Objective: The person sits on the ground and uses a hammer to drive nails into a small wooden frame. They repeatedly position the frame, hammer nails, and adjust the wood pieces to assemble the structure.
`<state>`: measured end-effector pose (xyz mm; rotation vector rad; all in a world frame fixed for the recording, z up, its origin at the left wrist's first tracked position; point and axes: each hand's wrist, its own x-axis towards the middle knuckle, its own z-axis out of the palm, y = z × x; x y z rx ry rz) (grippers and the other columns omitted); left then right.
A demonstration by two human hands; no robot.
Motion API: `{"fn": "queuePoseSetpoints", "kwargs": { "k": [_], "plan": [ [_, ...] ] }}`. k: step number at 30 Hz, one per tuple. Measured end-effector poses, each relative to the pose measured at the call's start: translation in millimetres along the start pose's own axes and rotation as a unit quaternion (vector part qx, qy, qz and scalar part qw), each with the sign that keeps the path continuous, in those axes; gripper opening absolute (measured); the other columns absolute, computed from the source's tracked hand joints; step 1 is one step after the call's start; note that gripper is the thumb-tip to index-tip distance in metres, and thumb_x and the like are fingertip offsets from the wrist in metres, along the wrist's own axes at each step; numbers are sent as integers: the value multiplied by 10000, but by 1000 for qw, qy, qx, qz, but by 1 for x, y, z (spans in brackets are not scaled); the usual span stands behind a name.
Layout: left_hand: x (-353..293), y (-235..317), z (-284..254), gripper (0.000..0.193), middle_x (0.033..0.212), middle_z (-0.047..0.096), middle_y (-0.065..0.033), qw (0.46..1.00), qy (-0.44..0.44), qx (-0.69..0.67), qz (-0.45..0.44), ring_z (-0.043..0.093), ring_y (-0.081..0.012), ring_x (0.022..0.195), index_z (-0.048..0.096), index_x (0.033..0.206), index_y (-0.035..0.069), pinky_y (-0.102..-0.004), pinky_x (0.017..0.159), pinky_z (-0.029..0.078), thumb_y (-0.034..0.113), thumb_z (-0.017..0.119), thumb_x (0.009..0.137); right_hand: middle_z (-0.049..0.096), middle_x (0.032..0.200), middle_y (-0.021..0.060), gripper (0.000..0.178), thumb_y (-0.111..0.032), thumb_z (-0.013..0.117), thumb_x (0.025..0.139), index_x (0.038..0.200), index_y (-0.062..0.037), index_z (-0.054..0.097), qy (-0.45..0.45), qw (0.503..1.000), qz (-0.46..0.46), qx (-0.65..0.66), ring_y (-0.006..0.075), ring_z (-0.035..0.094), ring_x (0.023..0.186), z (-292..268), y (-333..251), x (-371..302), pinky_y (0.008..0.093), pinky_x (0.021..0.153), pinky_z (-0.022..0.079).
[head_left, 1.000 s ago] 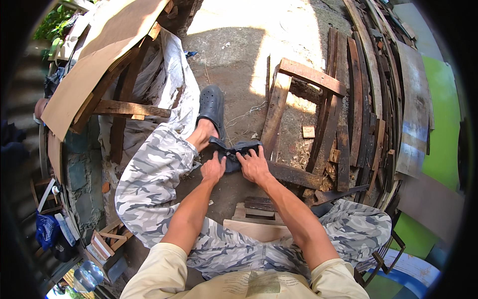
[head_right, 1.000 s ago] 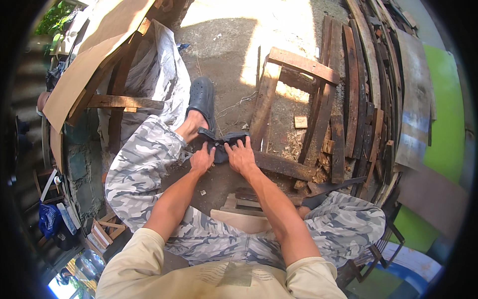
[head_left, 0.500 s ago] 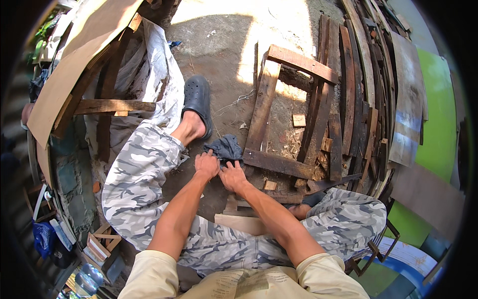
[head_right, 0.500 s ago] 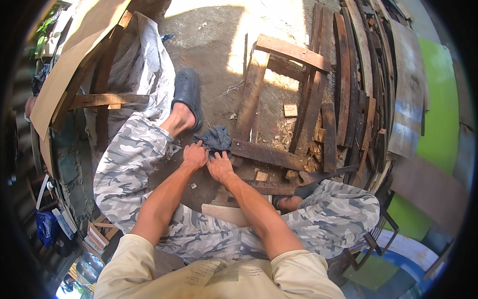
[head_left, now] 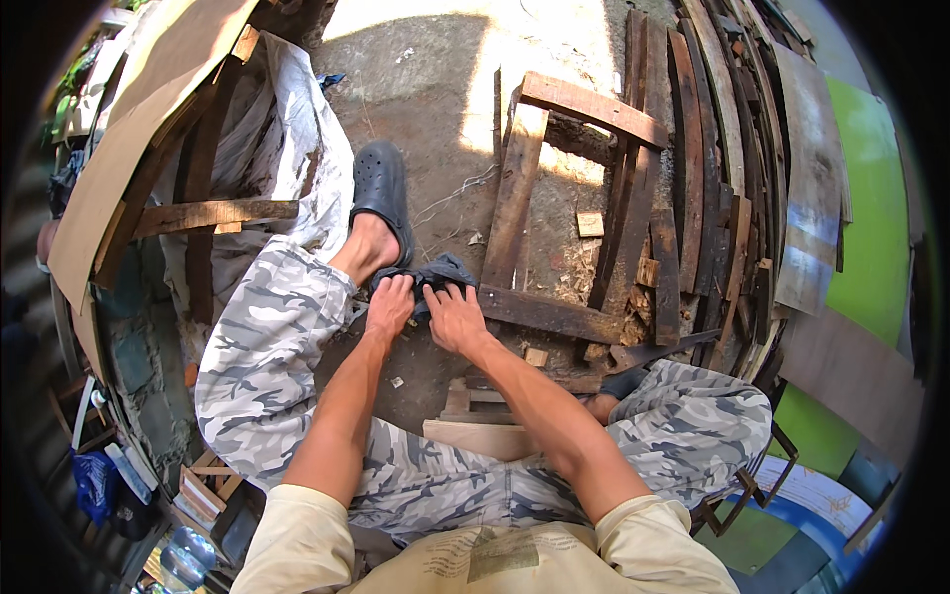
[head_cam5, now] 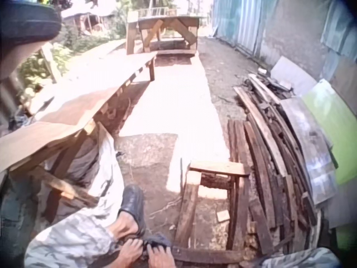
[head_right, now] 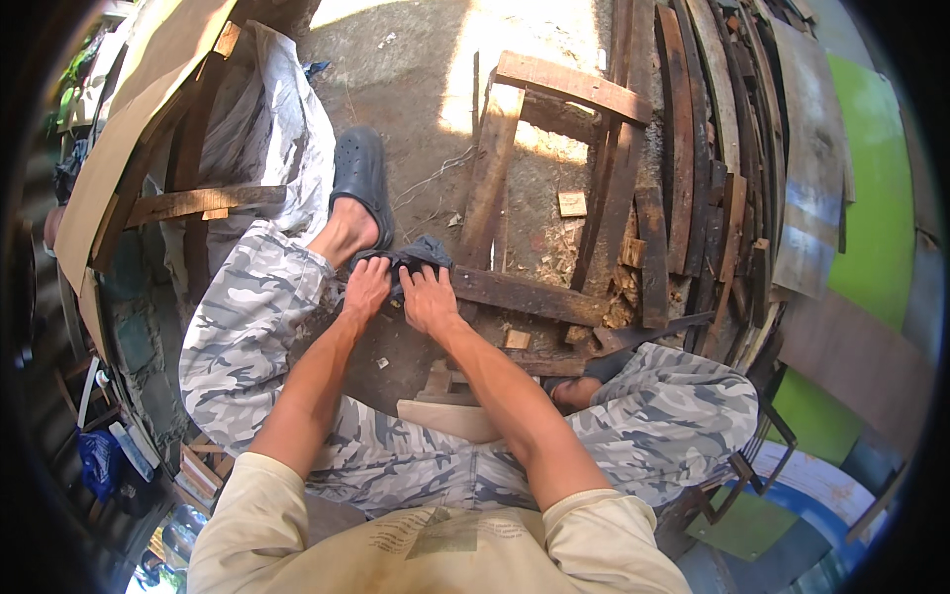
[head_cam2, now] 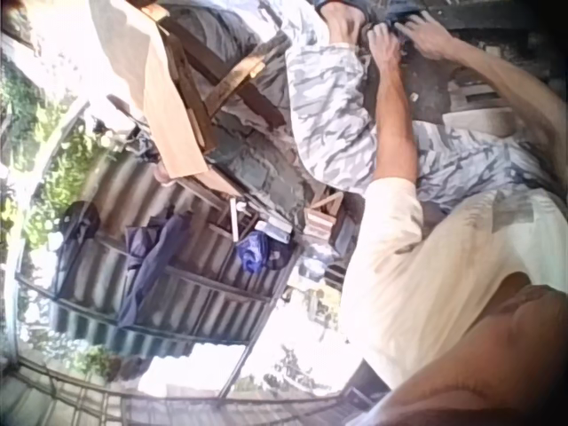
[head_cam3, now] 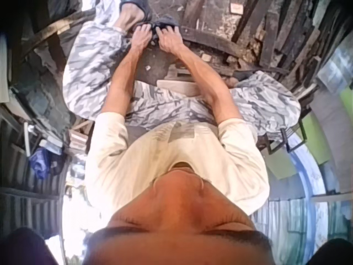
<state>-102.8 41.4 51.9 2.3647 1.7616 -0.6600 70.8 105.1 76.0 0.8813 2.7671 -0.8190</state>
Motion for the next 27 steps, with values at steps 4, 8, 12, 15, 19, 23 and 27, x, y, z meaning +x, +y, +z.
{"fn": "queuePoseSetpoints", "kwargs": {
  "k": [4, 8, 12, 15, 19, 23, 27],
  "plan": [
    [2, 5, 2, 235, 1110, 609, -30, 970, -44, -186, 148, 555, -194, 1093, 649, 1045, 82, -326, 945, 436, 118, 599, 818, 669, 1079, 118, 471, -230, 610, 835, 1258, -24, 583, -54, 998, -2, -12, 307, 555, 1157, 11, 8, -6, 505, 1009, 358],
    [-1, 7, 5, 191, 1146, 664, -64, 985, -25, -166, 37, 625, -204, 1100, 688, 976, 83, -326, 908, 500, 105, 516, 896, 673, 1087, 115, 420, -213, 602, 831, 1206, -26, 622, -55, 998, -18, 0, 291, 568, 1142, 10, 23, -15, 467, 995, 375],
    [6, 0, 7, 216, 996, 714, -124, 966, -104, -210, -105, 706, -272, 927, 726, 986, 81, -399, 794, 569, 127, 534, 897, 669, 1079, 113, 410, -200, 603, 833, 1205, -28, 620, -28, 999, -26, 4, 282, 574, 1111, 7, 25, -17, 416, 980, 386],
    [6, -2, 18, 186, 918, 710, -157, 949, -107, -219, -201, 705, -324, 874, 726, 922, 64, -430, 781, 564, 124, 557, 873, 675, 1087, 105, 380, -172, 569, 845, 1193, -30, 624, -60, 998, -35, 11, 251, 574, 1108, -2, 24, -9, 386, 987, 387],
    [8, -12, 13, 184, 918, 709, -187, 917, -126, -280, -255, 693, -367, 885, 721, 887, 37, -468, 788, 556, 211, 678, 844, 675, 1077, 101, 361, -156, 563, 850, 1184, -35, 625, -33, 998, -44, 11, 246, 575, 1101, -4, 25, -5, 379, 987, 386],
    [12, -13, 19, 286, 928, 703, -200, 907, -124, -309, -258, 679, -378, 915, 710, 916, 23, -474, 807, 540, 288, 745, 814, 673, 1080, 95, 352, -150, 565, 855, 1186, -45, 627, -53, 998, -31, 14, 246, 571, 1106, -8, 27, -4, 383, 990, 386],
    [13, -5, 23, 297, 928, 701, -207, 905, -115, -315, -263, 675, -384, 924, 714, 905, 22, -476, 810, 535, 298, 758, 805, 671, 1091, 89, 360, -151, 568, 859, 1200, -53, 628, -78, 997, -19, 14, 246, 569, 1109, -12, 29, -6, 387, 986, 389]
  ]
}}
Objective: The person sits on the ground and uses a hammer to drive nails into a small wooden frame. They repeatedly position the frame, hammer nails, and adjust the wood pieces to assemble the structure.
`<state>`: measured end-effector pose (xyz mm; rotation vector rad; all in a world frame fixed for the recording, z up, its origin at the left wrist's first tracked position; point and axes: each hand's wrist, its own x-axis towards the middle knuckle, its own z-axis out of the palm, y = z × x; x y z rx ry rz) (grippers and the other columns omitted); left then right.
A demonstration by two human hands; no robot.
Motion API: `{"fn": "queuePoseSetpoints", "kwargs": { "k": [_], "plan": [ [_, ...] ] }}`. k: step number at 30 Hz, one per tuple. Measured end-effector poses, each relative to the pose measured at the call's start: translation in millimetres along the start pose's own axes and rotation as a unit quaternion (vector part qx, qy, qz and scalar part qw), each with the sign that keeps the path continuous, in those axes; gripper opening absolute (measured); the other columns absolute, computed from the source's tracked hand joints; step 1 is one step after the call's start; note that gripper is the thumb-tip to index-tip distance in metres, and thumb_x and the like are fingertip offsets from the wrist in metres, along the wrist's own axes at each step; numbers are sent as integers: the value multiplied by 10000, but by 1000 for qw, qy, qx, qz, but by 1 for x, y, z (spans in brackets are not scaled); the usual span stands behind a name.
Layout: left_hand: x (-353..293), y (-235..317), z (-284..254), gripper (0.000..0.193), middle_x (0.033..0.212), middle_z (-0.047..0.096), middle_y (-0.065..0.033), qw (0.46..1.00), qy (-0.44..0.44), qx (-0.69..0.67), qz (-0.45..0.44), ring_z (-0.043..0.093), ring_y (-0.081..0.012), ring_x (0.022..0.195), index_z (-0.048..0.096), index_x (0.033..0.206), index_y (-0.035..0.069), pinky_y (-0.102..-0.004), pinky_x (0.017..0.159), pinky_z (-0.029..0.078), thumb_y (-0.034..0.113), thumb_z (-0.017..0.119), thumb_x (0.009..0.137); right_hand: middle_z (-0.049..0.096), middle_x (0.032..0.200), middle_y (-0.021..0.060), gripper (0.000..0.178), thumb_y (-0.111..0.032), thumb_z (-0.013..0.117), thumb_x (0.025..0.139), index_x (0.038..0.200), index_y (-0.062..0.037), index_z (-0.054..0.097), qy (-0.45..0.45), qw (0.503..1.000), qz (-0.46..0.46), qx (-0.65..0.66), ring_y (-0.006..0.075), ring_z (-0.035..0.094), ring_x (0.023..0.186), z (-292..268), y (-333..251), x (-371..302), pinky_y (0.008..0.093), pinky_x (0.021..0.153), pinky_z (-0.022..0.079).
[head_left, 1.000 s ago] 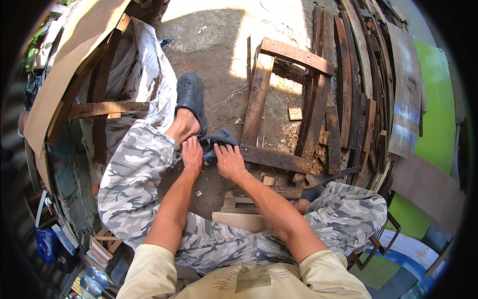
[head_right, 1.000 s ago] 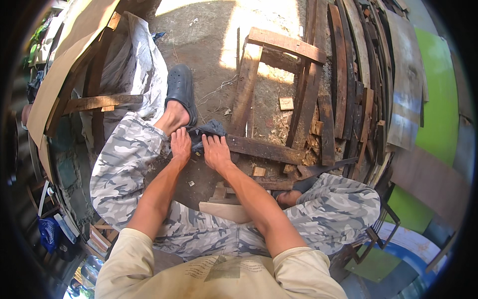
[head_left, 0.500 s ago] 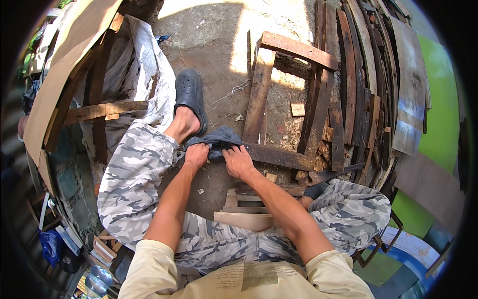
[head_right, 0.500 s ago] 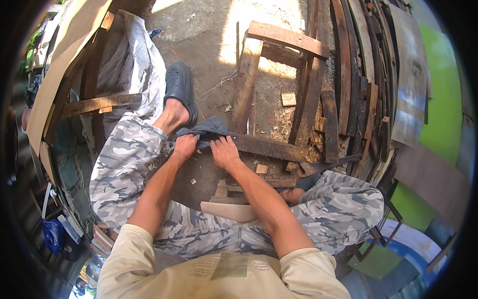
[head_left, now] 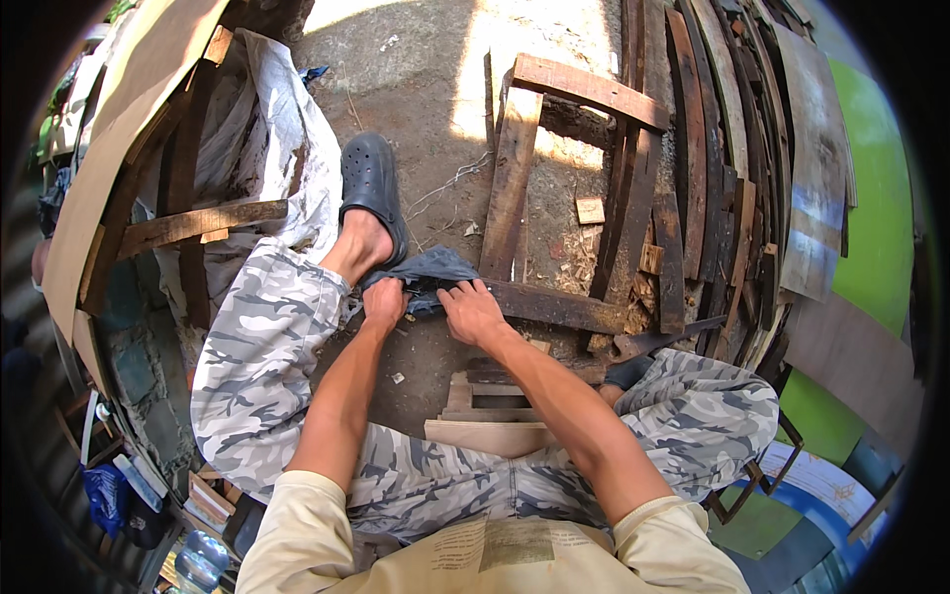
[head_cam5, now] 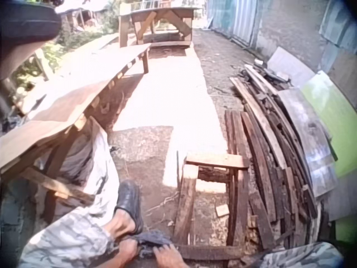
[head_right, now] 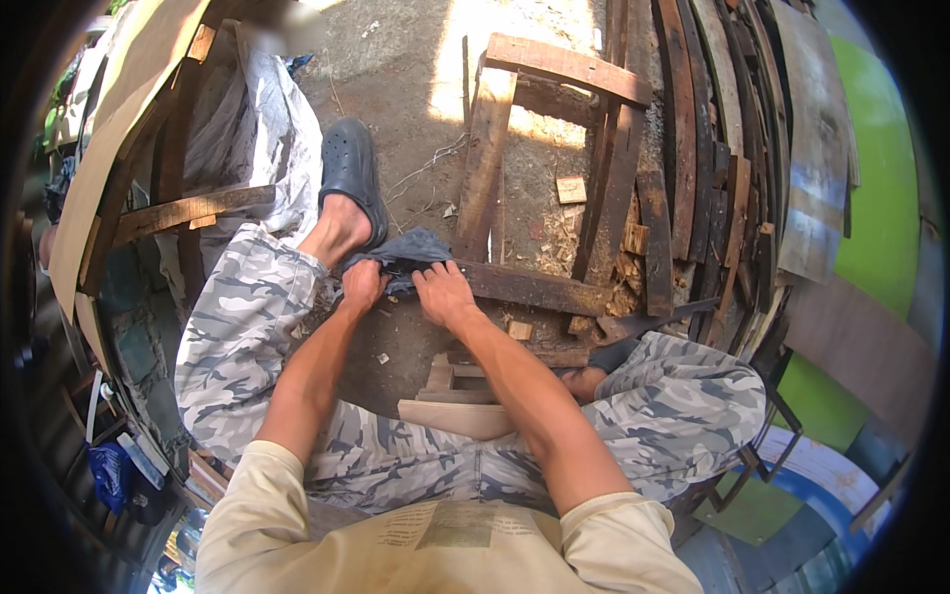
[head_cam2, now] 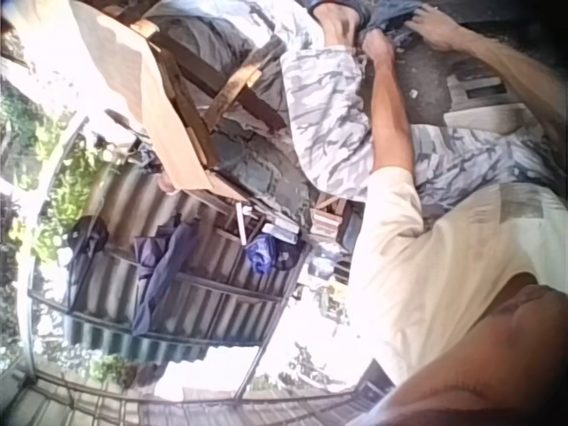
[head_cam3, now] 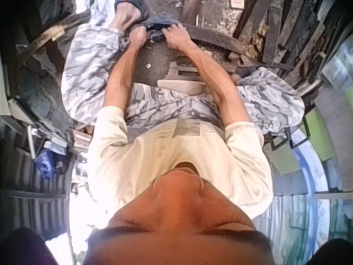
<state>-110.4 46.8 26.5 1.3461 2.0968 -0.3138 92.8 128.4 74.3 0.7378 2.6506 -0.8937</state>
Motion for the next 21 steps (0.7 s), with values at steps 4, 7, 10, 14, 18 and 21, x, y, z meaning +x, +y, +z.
{"fn": "queuePoseSetpoints", "kwargs": {
  "k": [4, 7, 10, 14, 18, 21],
  "plan": [
    [2, 0, 13, 251, 916, 703, -215, 1000, 5, 6, -26, 682, -390, 912, 723, 879, 25, -479, 799, 543, 264, 751, 805, 675, 1076, 88, 336, -151, 572, 857, 1173, -52, 633, 19, 1000, -12, 1, 246, 573, 1099, 4, 1, -4, 388, 978, 396],
    [4, -4, 16, 231, 913, 704, -224, 999, -7, 22, -39, 687, -391, 908, 730, 874, 28, -482, 794, 547, 251, 733, 817, 681, 1052, 88, 314, -150, 573, 851, 1142, -51, 638, 34, 999, -17, 8, 249, 580, 1082, 6, 0, -6, 385, 973, 400],
    [3, -1, 8, 232, 952, 708, -225, 998, -37, 30, -36, 691, -380, 936, 743, 908, 33, -480, 813, 545, 247, 669, 859, 686, 1028, 88, 302, -148, 576, 843, 1121, -52, 642, 47, 999, -24, 6, 251, 589, 1063, 8, 1, -11, 378, 966, 404],
    [-4, 6, -8, 242, 966, 706, -233, 998, -42, -8, -38, 685, -388, 954, 743, 921, 24, -481, 840, 536, 243, 652, 875, 687, 1015, 91, 299, -151, 577, 839, 1113, -50, 642, 75, 997, -34, 7, 254, 592, 1052, 9, 0, -18, 376, 958, 411],
    [-7, 3, -12, 272, 954, 701, -243, 998, -21, -30, -42, 674, -410, 953, 734, 929, 8, -489, 856, 527, 266, 680, 862, 665, 1090, 111, 467, -168, 641, 802, 1242, -18, 595, 24, 999, -25, 38, 271, 557, 1103, 2, -4, -27, 386, 974, 402],
    [-12, 20, -14, 214, 969, 709, -228, 999, -23, -2, -31, 692, -375, 945, 747, 905, 22, -469, 836, 539, 209, 656, 855, 659, 1121, 127, 447, -160, 633, 818, 1241, -19, 593, 47, 997, -21, 50, 291, 551, 1155, -4, -2, -40, 409, 1015, 402]
  ]
}}
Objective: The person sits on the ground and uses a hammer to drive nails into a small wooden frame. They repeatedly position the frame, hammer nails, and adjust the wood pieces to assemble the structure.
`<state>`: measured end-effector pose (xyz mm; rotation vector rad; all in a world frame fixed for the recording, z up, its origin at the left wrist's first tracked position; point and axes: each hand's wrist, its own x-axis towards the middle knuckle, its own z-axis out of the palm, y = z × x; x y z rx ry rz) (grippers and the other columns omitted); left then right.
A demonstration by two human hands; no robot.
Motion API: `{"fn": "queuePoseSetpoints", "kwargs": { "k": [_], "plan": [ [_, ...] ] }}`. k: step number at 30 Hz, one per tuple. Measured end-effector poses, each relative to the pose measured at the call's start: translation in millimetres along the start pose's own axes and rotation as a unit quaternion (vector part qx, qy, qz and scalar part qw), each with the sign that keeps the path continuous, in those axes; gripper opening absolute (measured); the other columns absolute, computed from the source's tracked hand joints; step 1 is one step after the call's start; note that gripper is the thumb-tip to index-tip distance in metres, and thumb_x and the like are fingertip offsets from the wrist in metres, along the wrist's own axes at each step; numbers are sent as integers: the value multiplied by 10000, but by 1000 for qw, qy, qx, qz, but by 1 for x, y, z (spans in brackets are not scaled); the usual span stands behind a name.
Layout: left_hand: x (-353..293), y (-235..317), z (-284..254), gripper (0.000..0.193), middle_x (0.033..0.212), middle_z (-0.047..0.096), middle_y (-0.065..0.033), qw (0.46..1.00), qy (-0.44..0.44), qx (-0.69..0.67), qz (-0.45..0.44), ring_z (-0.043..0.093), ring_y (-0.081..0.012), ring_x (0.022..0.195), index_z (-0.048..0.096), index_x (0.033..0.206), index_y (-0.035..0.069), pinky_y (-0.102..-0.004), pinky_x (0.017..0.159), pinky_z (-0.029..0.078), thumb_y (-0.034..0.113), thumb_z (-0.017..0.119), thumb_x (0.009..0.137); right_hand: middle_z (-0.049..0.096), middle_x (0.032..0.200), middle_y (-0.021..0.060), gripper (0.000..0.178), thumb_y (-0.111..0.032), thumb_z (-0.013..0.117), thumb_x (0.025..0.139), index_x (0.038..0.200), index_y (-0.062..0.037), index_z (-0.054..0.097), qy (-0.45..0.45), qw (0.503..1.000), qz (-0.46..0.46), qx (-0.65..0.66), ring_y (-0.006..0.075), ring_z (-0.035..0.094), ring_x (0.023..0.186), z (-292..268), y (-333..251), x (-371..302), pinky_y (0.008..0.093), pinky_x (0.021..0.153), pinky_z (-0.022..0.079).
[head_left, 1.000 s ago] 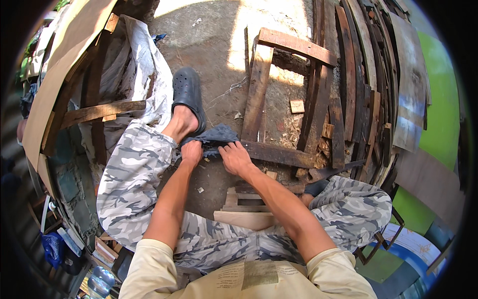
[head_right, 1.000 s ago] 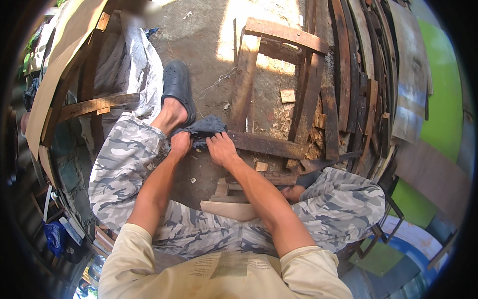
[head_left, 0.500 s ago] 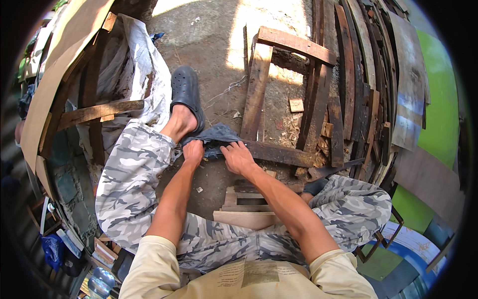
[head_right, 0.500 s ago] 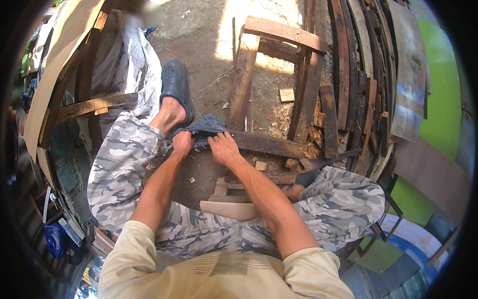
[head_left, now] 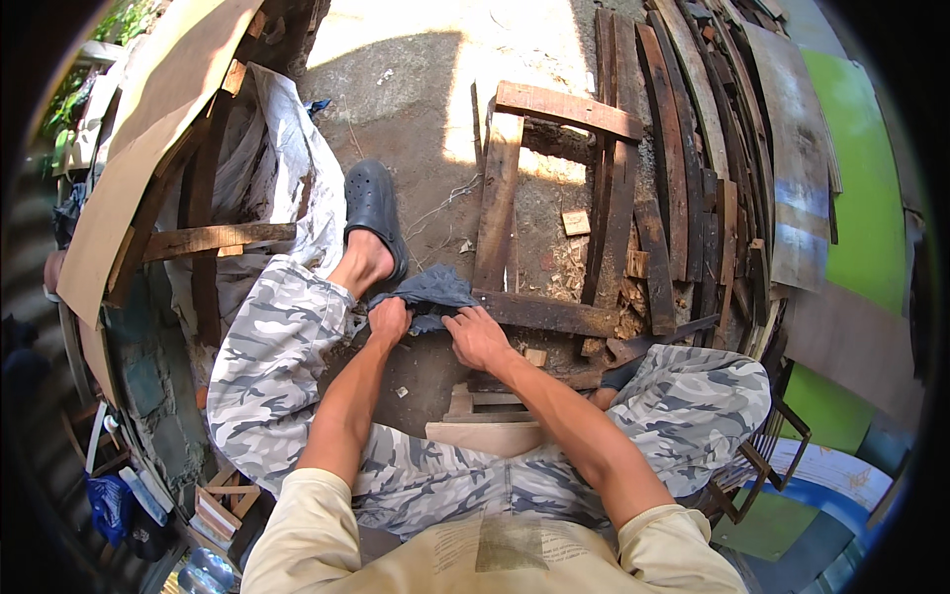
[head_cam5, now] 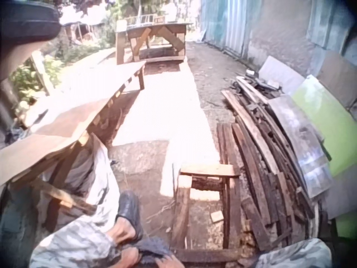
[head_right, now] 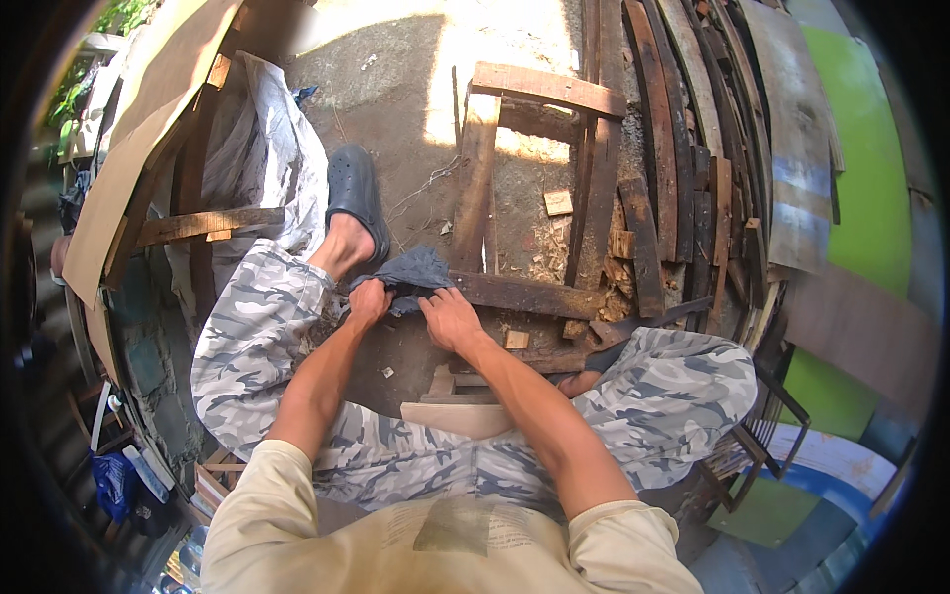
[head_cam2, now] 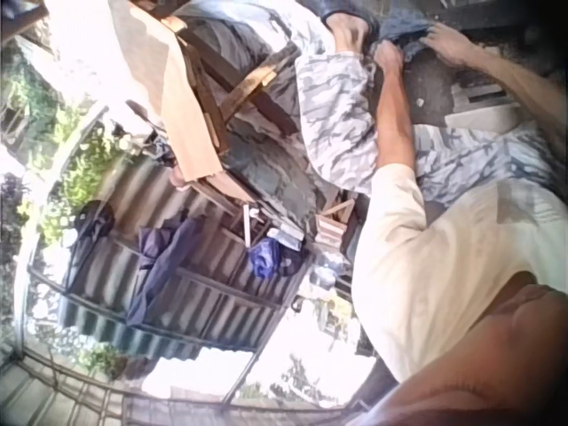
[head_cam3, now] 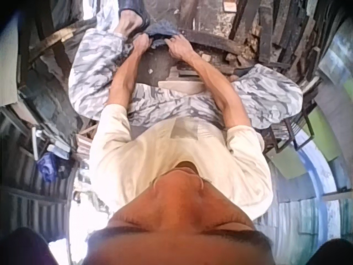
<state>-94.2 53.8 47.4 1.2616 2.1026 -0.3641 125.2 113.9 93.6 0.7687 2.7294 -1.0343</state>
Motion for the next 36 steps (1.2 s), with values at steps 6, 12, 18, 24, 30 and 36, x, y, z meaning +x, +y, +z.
{"fn": "queuePoseSetpoints", "kwargs": {
  "k": [6, 12, 18, 24, 30, 36],
  "plan": [
    [12, -8, 42, 174, 899, 716, -162, 985, 97, 130, 57, 705, -309, 858, 754, 873, 62, -421, 768, 544, 134, 605, 818, 648, 1176, 159, 366, -106, 597, 854, 1212, -28, 610, 99, 992, -15, 71, 321, 552, 1210, -11, 12, -23, 441, 1077, 392],
    [15, 1, 45, 204, 946, 722, -108, 978, 46, 194, 64, 681, -251, 954, 762, 877, 112, -413, 834, 497, 175, 569, 859, 656, 1055, 161, 298, -68, 629, 820, 1114, -20, 650, 207, 973, 47, 88, 325, 593, 1082, -7, 36, -54, 441, 999, 435],
    [12, 16, 43, 240, 1017, 721, -68, 981, 6, 191, 32, 645, -214, 1028, 775, 920, 149, -426, 886, 418, 211, 543, 904, 660, 1010, 165, 265, -60, 629, 834, 1096, -21, 645, 236, 964, 81, 88, 342, 616, 1021, -9, 50, -71, 447, 939, 471],
    [11, 27, 31, 232, 1054, 708, -93, 988, 29, 152, -18, 638, -247, 1042, 747, 996, 121, -443, 911, 430, 187, 552, 889, 672, 1019, 175, 250, -95, 601, 872, 1108, -26, 647, 341, 906, 229, 99, 349, 620, 998, -25, 68, -93, 446, 906, 475],
    [3, 60, -16, 249, 1111, 698, -132, 991, 25, 129, 31, 656, -323, 1070, 630, 1131, 58, -448, 874, 520, 138, 506, 931, 645, 1152, 185, 328, -208, 552, 929, 1190, -18, 612, 361, 781, 473, 190, 372, 576, 1104, -43, 121, -148, 461, 964, 445],
    [-9, 95, -84, 257, 1207, 682, -165, 960, -187, 205, 30, 663, -307, 1125, 731, 1053, 64, -415, 903, 546, 162, 598, 857, 580, 1326, 167, 390, -241, 517, 937, 1272, -65, 611, 33, 807, 589, -22, 352, 475, 1296, -96, 163, -239, 519, 1055, 372]
  ]
}}
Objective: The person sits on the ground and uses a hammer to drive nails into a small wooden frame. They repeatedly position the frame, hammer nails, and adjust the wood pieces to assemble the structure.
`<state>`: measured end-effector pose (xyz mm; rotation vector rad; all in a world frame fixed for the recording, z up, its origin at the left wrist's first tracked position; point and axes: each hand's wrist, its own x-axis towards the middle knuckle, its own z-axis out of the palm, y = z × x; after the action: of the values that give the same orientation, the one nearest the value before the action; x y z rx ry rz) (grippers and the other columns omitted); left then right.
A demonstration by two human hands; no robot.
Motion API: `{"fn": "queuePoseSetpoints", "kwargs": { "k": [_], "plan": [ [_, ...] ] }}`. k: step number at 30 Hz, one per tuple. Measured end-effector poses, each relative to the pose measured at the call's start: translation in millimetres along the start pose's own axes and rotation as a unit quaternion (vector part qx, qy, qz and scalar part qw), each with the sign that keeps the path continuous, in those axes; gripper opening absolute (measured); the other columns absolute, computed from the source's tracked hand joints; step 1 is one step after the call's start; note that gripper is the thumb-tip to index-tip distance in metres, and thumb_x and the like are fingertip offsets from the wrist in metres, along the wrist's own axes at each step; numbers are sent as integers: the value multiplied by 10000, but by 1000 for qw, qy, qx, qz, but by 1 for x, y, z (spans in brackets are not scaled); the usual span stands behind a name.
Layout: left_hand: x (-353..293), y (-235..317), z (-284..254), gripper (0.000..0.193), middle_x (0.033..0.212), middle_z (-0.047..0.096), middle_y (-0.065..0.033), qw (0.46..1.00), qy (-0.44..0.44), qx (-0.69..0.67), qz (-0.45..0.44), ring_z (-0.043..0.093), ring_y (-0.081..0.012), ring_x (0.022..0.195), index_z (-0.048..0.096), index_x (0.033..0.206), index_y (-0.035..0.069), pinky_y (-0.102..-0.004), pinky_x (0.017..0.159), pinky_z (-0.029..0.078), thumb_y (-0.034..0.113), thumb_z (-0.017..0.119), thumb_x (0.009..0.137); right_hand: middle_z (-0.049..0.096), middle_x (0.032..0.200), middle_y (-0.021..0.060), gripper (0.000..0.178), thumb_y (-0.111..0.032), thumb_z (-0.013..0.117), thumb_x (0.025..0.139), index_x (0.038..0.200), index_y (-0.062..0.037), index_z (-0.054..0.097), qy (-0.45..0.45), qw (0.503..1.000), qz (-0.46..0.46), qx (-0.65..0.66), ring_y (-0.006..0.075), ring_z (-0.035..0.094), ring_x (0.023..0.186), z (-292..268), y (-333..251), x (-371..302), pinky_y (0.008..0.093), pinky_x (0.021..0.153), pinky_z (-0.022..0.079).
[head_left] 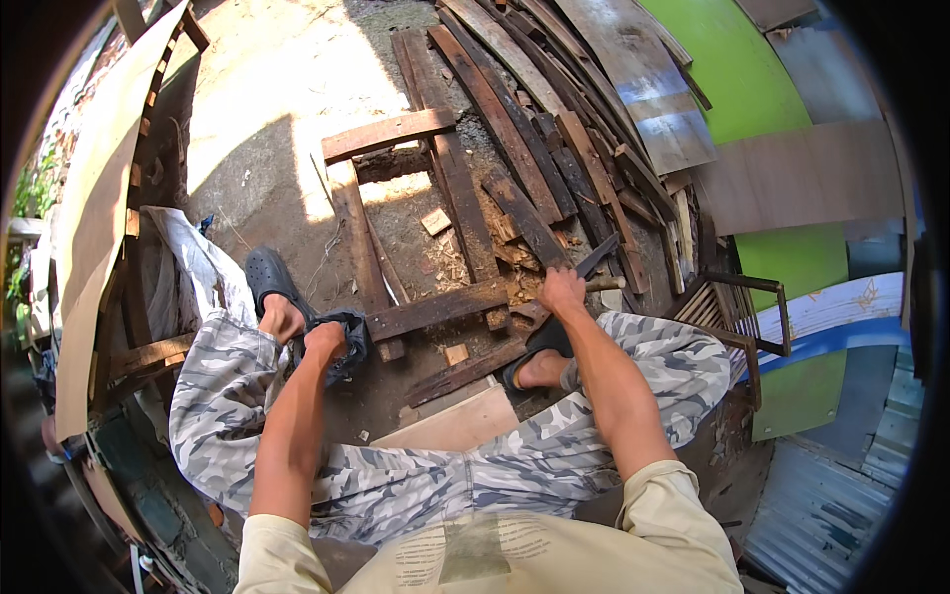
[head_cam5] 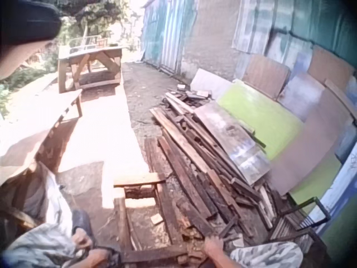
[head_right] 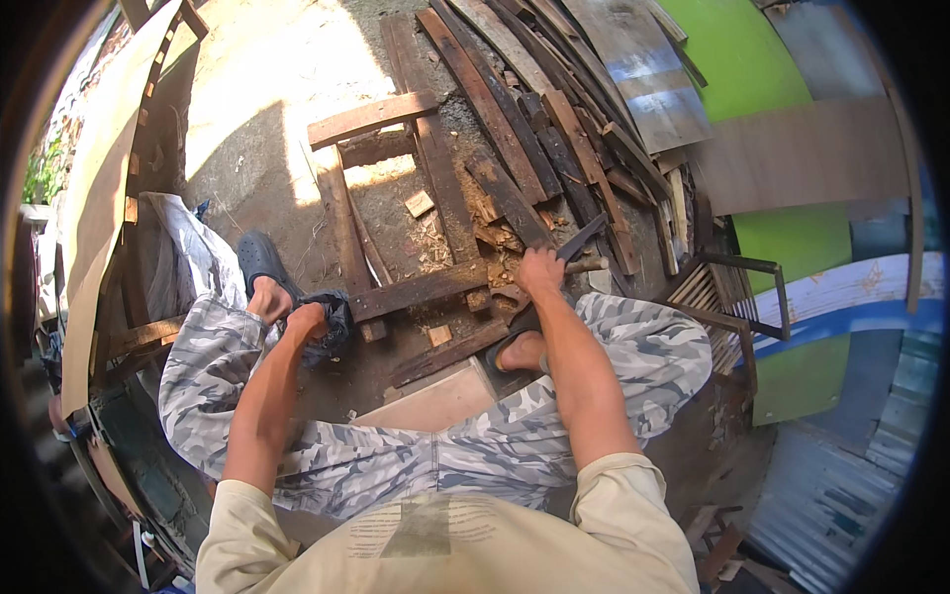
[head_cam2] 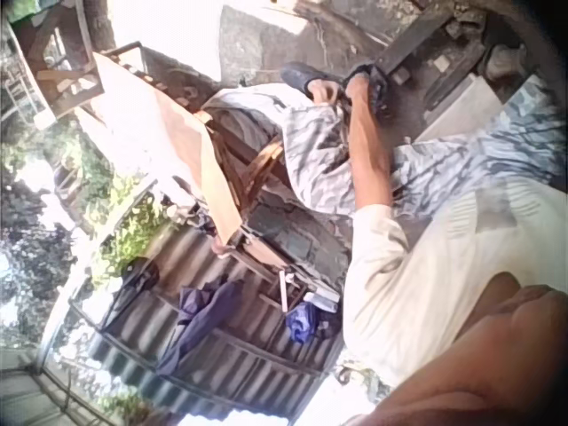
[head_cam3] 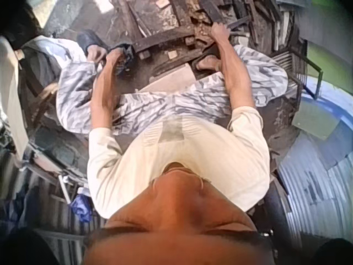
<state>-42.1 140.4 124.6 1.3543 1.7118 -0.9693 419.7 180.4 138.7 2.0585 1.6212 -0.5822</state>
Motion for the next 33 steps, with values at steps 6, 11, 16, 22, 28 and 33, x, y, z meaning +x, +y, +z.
{"fn": "queuePoseSetpoints", "kwargs": {
  "k": [6, 11, 16, 22, 28, 33],
  "plan": [
    [-48, 21, -89, 266, 1034, 740, -126, 985, -163, 27, 49, 714, -272, 970, 707, 1037, 13, -386, 838, 572, 163, 546, 888, 548, 1395, 155, 417, -253, 498, 979, 1339, -67, 593, -53, 964, 99, -240, 356, 471, 1312, -2, 92, 23, 615, 1060, 296],
    [-143, 47, -128, 246, 987, 747, -113, 968, -35, -153, 196, 722, -205, 870, 652, 1004, -3, -320, 773, 578, 227, 581, 954, 632, 1306, 133, 357, -261, 517, 981, 1265, -101, 662, -138, 957, 126, -220, 359, 619, 1149, -3, 91, 19, 629, 948, 416],
    [-198, 58, -146, 180, 964, 747, -84, 899, 9, -369, 237, 692, -122, 804, 605, 878, 51, -261, 671, 530, 213, 613, 958, 651, 1288, 115, 401, -246, 584, 905, 1246, -55, 672, -158, 984, 61, -61, 302, 628, 1183, 22, 128, 31, 504, 916, 505],
    [-201, 58, -155, 273, 819, 696, -120, 937, 173, -146, 267, 662, -193, 736, 627, 931, -6, -338, 674, 516, 261, 671, 896, 674, 1047, 197, 307, -137, 530, 891, 1087, 67, 647, -307, 900, 136, 279, 351, 665, 894, 92, 140, 69, 549, 766, 538],
    [-174, 84, -175, 358, 944, 694, -235, 911, 239, -111, 318, 660, -394, 909, 661, 998, -34, -430, 821, 516, 292, 650, 852, 669, 900, 202, 206, -100, 582, 857, 983, 43, 659, -136, 895, 286, 313, 333, 660, 769, 172, 240, 90, 500, 717, 558],
    [-167, 53, -190, 338, 933, 690, -252, 919, 277, -85, 267, 657, -415, 906, 660, 976, -26, -458, 817, 519, 284, 632, 843, 674, 1182, 229, 385, -137, 597, 844, 1178, 42, 668, 3, 930, 264, 254, 346, 655, 1118, 100, 152, 23, 439, 938, 520]
  ]
}}
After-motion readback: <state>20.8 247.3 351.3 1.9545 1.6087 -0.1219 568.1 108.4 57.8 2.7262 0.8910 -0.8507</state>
